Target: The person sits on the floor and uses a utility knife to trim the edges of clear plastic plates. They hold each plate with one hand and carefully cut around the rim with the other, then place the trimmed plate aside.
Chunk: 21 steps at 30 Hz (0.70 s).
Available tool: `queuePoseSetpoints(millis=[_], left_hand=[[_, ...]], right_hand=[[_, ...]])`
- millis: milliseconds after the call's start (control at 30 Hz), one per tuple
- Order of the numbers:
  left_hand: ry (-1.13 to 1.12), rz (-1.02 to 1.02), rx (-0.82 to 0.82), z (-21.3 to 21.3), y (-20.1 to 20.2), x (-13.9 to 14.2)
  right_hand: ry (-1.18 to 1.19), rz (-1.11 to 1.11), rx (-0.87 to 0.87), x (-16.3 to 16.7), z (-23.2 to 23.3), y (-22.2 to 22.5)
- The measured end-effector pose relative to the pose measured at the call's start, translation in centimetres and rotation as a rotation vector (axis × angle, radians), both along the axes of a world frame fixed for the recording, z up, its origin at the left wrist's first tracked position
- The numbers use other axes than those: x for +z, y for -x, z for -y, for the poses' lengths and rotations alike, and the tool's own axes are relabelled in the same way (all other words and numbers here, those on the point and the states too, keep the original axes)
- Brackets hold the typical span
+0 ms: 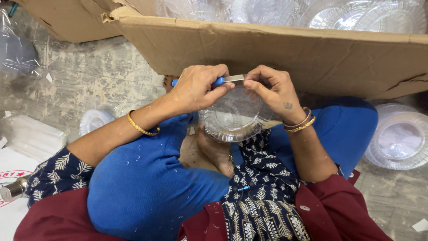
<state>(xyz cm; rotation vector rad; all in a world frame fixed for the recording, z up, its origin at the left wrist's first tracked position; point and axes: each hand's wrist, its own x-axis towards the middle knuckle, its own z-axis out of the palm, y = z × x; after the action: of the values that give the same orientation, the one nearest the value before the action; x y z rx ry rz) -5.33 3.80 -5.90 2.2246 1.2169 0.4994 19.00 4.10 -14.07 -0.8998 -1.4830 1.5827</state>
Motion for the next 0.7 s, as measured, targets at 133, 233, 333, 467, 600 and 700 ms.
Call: queuePoseSetpoints(millis=[133, 233, 333, 467, 600, 700], left_hand=[[0.001, -0.008, 0.007, -0.04, 0.08, -0.05], [-0.001, 0.000, 0.008, -0.06, 0.08, -0.04], [-0.009, 0.006, 0.001, -0.12, 0.04, 0.03], [0.008, 0.020, 0.007, -0.10, 0.01, 0.20], [-0.013, 0.032, 0.015, -0.12, -0.05, 0.35], [-0.002, 0.046, 0.033, -0.14, -0.02, 0.45]], right_hand=[[-0.003, -0.019, -0.006, 0.13, 0.03, -0.03], [-0.012, -0.032, -0.023, 0.18, 0.03, -0.04], [-0.011, -0.040, -0.052, 0.19, 0.07, -0.12], [-0.012, -0.080, -0.092, 0.00, 0.17, -0.06], [-0.044, -0.122, -0.130, -0.42, 0.13, -0.02], [-0.064, -0.113, -0.191, -0.68, 0.14, -0.18]])
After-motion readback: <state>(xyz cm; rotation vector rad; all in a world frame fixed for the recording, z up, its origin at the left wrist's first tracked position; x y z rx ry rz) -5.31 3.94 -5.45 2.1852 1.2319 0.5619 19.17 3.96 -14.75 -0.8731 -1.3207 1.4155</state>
